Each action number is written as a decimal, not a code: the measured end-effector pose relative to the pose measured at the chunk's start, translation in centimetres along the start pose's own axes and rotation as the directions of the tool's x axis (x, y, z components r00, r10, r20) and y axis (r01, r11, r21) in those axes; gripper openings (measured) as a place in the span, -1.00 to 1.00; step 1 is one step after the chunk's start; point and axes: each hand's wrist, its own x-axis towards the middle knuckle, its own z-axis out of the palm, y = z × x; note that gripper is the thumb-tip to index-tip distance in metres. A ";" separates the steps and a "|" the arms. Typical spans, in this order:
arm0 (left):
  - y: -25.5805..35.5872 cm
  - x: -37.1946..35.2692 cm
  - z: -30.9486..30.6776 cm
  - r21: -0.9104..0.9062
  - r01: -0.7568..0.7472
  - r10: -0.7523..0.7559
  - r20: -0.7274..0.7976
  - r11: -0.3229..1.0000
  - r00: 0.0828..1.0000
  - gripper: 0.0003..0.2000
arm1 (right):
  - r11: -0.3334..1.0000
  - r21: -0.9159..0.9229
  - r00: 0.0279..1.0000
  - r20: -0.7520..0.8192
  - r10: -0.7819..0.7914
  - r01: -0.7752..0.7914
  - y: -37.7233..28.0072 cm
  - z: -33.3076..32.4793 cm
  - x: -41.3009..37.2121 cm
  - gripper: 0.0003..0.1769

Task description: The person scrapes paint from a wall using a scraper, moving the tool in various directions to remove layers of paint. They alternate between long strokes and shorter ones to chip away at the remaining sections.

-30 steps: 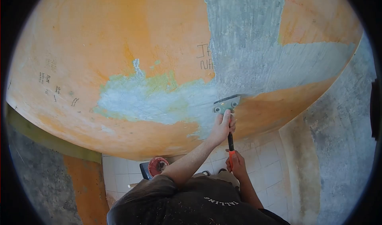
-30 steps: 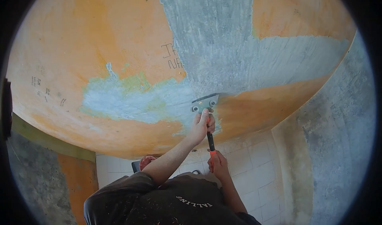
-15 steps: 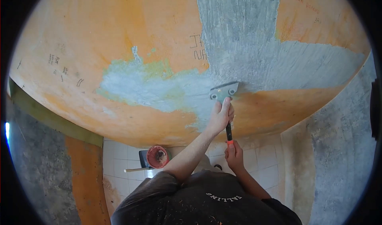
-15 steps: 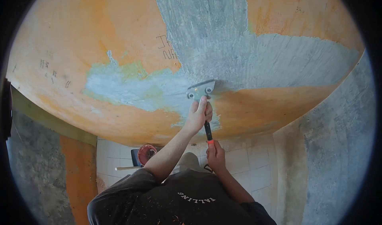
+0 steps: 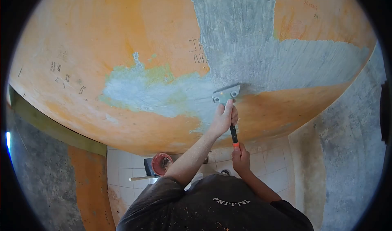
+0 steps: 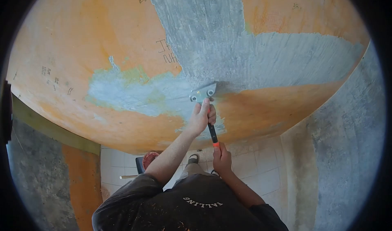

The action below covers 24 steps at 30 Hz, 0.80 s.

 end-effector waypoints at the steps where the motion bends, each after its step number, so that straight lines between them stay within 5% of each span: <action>1: -0.5 -0.1 -0.3 0.034 0.023 -0.023 -0.015 0.999 1.000 -0.65 | 0.999 0.029 1.000 0.007 0.025 -0.025 0.7 0.4 -0.5 -0.70; 11: -1.5 -0.3 -0.9 0.079 0.068 -0.067 -0.022 0.995 0.998 -0.62 | 0.982 0.155 0.994 0.029 0.107 -0.111 1.6 1.3 -1.3 -0.70; 16: 1.3 0.5 -0.2 0.096 0.021 -0.028 0.067 0.995 0.997 -0.63 | 0.989 0.139 0.998 -0.020 0.056 -0.053 -1.7 1.3 -0.2 -0.69; 24: -1.1 -0.1 -0.6 0.062 0.082 -0.081 -0.017 0.995 0.997 -0.63 | 0.997 0.065 0.998 -0.046 0.051 -0.048 -0.2 1.2 -1.3 -0.71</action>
